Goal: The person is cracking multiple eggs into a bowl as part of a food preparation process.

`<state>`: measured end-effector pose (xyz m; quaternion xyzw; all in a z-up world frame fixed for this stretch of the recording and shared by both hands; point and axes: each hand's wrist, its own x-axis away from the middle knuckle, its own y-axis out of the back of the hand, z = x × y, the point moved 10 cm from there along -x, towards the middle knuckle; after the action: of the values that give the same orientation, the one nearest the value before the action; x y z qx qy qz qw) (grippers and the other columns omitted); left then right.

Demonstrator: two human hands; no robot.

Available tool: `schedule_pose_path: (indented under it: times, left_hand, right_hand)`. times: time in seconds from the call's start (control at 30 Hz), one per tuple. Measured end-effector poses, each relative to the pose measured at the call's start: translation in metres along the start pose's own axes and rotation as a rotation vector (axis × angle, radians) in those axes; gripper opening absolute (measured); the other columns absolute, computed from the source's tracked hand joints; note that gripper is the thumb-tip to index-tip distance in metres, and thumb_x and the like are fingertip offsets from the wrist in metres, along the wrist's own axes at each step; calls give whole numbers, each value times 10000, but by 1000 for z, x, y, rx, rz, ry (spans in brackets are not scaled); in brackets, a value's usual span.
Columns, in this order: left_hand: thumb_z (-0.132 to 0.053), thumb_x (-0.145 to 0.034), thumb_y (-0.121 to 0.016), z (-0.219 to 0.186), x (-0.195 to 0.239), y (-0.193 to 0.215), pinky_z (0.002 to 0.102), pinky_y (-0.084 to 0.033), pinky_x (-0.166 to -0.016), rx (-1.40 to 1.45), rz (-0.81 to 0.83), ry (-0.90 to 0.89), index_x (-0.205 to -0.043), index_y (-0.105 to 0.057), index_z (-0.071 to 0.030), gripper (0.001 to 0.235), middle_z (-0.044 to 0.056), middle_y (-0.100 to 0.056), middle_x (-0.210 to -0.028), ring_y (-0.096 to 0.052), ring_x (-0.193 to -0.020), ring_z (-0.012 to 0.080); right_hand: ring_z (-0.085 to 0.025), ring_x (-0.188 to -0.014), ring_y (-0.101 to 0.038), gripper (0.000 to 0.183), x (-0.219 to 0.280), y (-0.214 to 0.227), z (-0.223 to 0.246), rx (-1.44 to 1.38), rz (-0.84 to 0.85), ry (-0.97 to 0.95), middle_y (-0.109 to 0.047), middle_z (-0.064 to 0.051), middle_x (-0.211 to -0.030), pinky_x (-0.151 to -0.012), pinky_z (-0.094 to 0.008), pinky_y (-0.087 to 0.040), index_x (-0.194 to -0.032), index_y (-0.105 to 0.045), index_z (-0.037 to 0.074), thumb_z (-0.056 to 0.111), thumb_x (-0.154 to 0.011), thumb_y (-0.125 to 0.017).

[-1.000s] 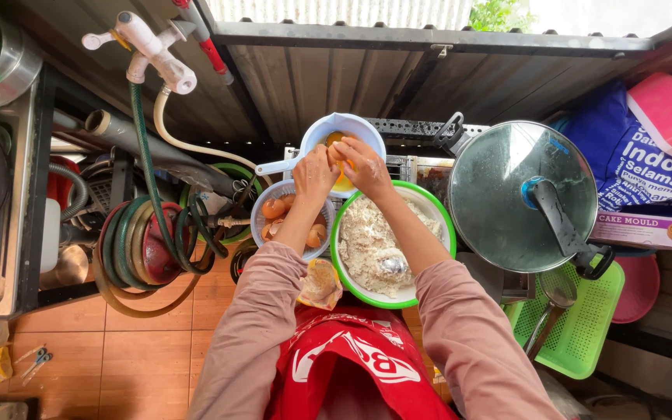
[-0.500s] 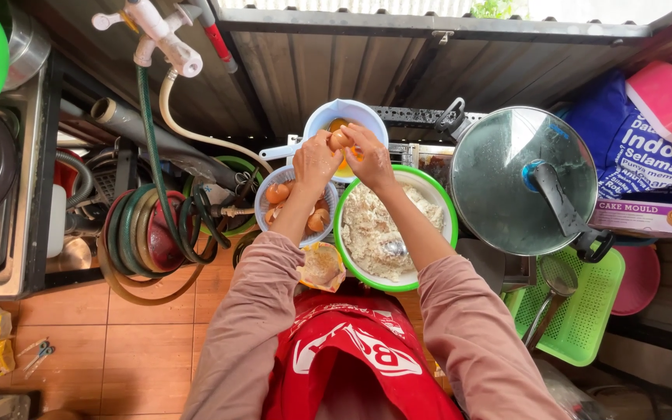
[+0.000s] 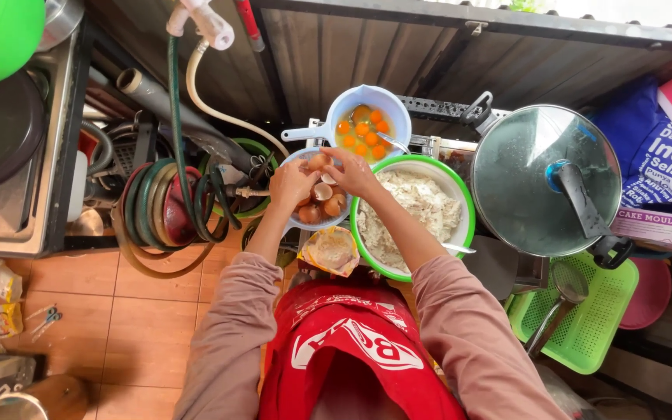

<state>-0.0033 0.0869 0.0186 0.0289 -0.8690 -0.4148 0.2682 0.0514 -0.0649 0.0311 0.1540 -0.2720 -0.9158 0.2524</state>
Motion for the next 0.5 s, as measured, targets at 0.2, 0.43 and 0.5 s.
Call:
schedule_pose_path:
  times: [0.2, 0.43, 0.5]
  left_hand:
    - [-504, -839, -722, 45, -5, -12, 430, -565, -973, 49, -49, 42, -1156, -745, -294, 381, -52, -777, -1048, -695, -1144, 253]
    - [-472, -804, -753, 80, -4, -17, 442, -554, -963, 33, -154, 25, -946, -658, -250, 280, -36, -606, -1042, -656, -1131, 249]
    - [-460, -796, -746, 82, -1, -19, 439, -553, -959, 54, -125, 25, -940, -648, -238, 282, -24, -593, -1036, -656, -1130, 255]
  right_hand:
    - [-301, -907, -733, 258, 11, -13, -25, 268, 59, 39, -721, -68, -912, -821, -449, -588, -1154, -652, 190, 220, -903, -707]
    - [-378, -625, -635, 542, 37, -51, -20, 812, 148, 169, -542, -151, -602, -600, -468, -510, -822, -629, 178, 707, -710, -616]
    - [-282, -774, -677, 683, 40, -70, -26, 986, 340, 158, -665, -38, -688, -686, -421, -497, -970, -595, 246, 798, -578, -685]
